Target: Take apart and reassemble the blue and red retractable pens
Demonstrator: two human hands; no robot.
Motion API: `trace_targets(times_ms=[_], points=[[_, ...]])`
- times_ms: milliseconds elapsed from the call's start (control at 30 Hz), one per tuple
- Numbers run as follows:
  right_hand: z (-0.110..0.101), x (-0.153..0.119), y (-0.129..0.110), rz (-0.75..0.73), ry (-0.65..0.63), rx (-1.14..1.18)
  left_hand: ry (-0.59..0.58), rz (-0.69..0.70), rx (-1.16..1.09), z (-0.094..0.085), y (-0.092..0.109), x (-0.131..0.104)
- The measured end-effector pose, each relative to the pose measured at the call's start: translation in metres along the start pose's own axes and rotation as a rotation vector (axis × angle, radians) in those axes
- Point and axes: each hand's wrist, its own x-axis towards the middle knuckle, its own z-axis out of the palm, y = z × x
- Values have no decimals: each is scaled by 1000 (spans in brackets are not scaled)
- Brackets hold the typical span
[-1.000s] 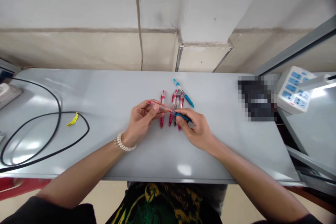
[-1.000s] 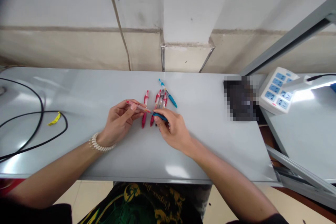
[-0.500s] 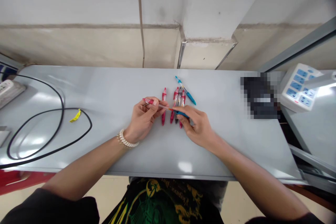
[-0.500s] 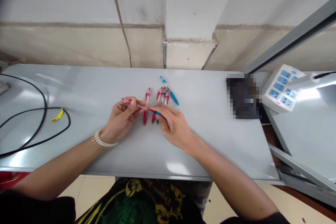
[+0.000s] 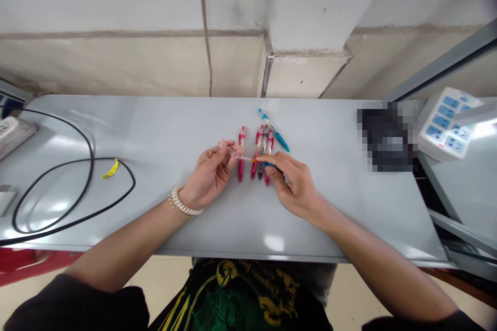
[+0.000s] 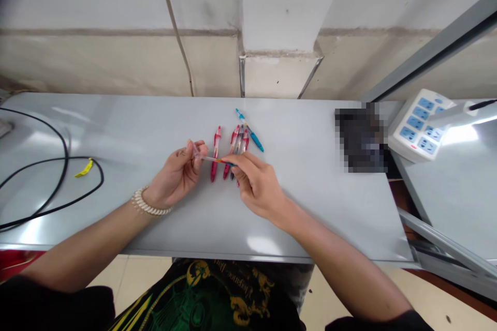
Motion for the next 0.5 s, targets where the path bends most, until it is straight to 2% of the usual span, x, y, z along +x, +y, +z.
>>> trace_targets(times_ms=[167,300,500], points=[[1,-1,-4,-14,22,19,-14,55,-3,-2,-3,-1],[-1,0,-3,-32,24,8,-101,120,28,-12,-7,4],[6,-6,0,-93,13,-156,-118,370,259,-20,-23,3]])
